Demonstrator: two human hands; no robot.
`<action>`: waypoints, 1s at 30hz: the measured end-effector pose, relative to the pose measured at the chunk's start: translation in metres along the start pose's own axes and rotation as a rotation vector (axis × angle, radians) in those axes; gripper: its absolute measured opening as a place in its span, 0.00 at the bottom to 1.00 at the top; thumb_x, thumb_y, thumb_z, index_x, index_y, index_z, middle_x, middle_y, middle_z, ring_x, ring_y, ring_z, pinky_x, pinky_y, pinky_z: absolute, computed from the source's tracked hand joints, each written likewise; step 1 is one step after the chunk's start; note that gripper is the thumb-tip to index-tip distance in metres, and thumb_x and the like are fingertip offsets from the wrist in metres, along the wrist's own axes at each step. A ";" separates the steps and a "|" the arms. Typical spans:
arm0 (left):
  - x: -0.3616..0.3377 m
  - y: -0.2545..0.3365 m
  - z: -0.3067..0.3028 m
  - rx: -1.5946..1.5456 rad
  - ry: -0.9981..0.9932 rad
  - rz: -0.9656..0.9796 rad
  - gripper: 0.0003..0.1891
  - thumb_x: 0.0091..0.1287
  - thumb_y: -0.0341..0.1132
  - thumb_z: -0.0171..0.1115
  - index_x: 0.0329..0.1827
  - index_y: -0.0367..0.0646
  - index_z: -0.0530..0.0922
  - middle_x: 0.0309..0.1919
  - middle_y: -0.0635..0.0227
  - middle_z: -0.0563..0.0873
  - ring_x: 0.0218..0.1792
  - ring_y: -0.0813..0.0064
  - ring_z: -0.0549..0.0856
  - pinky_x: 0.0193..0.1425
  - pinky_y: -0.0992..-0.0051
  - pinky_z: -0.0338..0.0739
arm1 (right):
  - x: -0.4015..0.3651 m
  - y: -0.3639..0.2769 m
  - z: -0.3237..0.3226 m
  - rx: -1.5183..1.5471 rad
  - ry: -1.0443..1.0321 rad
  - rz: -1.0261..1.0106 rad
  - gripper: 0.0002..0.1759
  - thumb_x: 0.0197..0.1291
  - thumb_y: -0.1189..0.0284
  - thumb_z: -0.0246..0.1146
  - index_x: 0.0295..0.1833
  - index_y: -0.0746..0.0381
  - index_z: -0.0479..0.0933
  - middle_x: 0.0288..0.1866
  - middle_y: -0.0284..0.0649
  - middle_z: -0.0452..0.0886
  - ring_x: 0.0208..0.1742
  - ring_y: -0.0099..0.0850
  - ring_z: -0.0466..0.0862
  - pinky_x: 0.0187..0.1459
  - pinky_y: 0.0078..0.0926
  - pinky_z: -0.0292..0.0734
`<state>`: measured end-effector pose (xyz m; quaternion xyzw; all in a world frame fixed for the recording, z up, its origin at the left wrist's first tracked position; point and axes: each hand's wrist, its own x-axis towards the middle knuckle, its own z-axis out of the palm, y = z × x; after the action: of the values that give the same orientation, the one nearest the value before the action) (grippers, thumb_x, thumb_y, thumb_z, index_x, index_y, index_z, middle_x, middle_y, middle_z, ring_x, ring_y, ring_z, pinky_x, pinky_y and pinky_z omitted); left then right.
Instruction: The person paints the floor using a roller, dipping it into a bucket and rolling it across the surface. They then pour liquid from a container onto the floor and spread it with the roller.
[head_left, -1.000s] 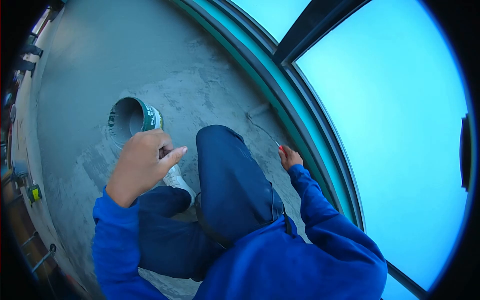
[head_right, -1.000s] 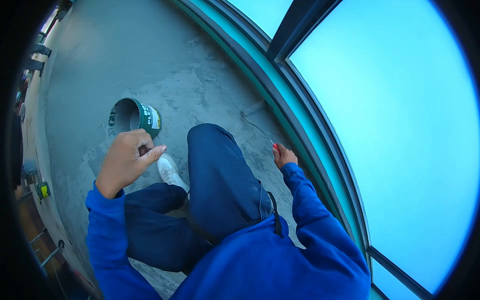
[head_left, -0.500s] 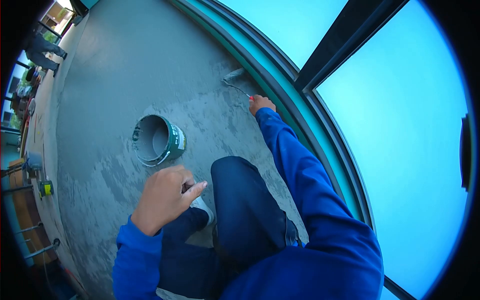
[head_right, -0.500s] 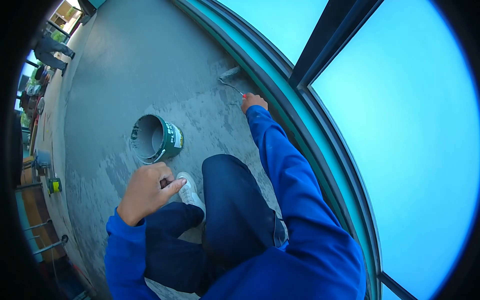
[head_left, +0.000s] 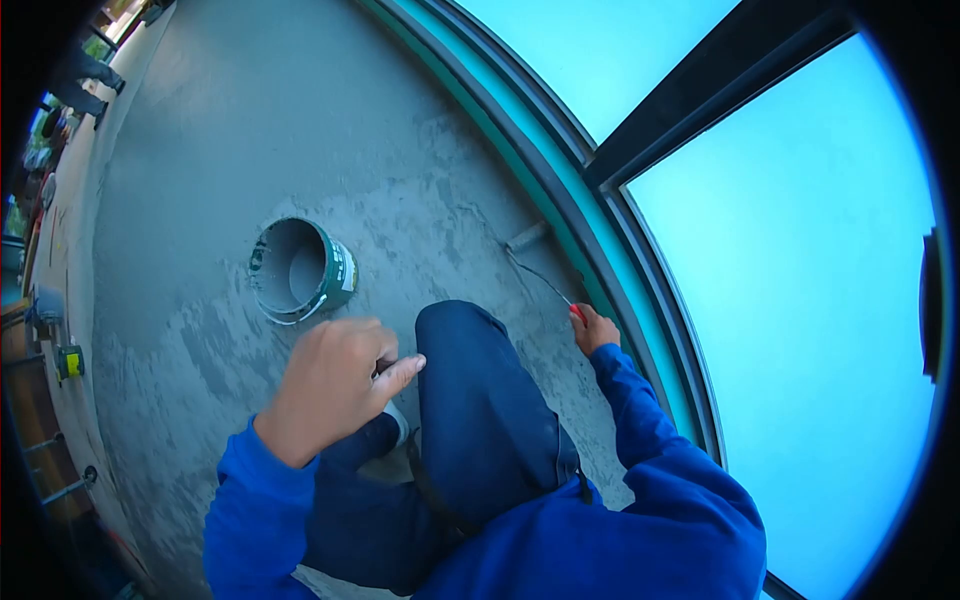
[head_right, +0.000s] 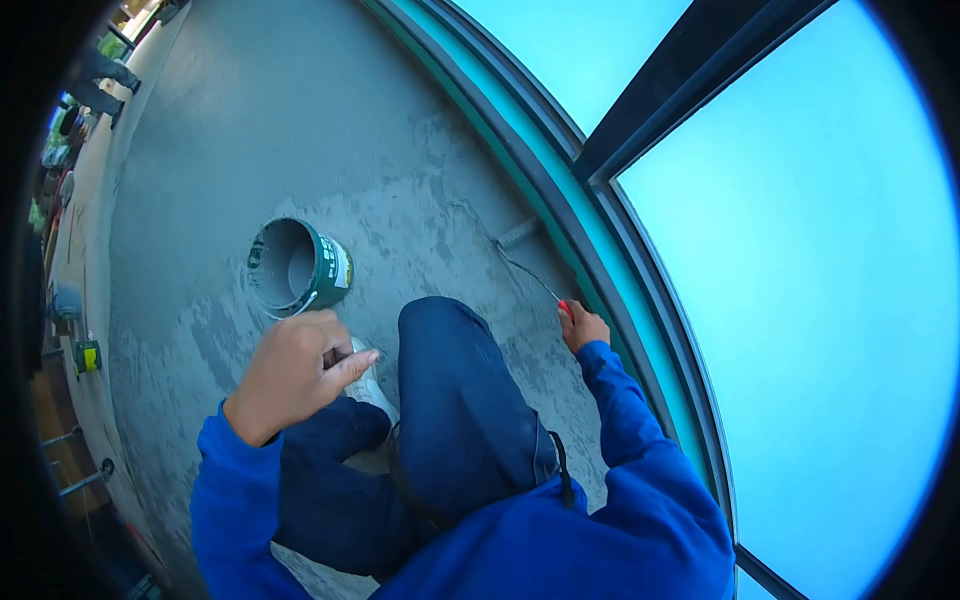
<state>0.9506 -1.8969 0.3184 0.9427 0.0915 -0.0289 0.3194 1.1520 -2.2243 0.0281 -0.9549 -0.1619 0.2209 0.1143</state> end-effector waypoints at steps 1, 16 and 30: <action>0.002 0.000 0.000 0.006 -0.002 0.006 0.16 0.57 0.39 0.69 0.21 0.36 0.77 0.18 0.62 0.76 0.21 0.66 0.77 0.26 0.68 0.69 | -0.016 0.007 -0.002 0.015 0.029 -0.035 0.17 0.64 0.57 0.54 0.55 0.51 0.74 0.45 0.50 0.83 0.46 0.51 0.82 0.47 0.47 0.77; 0.006 0.027 0.019 0.078 -0.014 -0.114 0.17 0.59 0.40 0.68 0.22 0.35 0.77 0.19 0.61 0.76 0.20 0.68 0.75 0.26 0.68 0.67 | 0.040 -0.025 0.037 0.140 0.146 -0.184 0.15 0.63 0.64 0.56 0.55 0.49 0.73 0.37 0.51 0.82 0.41 0.52 0.82 0.42 0.48 0.77; 0.047 0.131 0.044 0.095 -0.147 0.245 0.13 0.61 0.41 0.66 0.28 0.39 0.80 0.24 0.62 0.79 0.28 0.64 0.79 0.32 0.67 0.72 | -0.007 0.028 0.027 0.118 0.195 -0.185 0.17 0.62 0.63 0.56 0.57 0.44 0.72 0.39 0.47 0.83 0.40 0.50 0.83 0.40 0.48 0.78</action>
<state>1.0221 -2.0187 0.3563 0.9562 -0.0494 -0.0630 0.2815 1.1409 -2.2484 -0.0009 -0.9445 -0.2242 0.1247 0.2051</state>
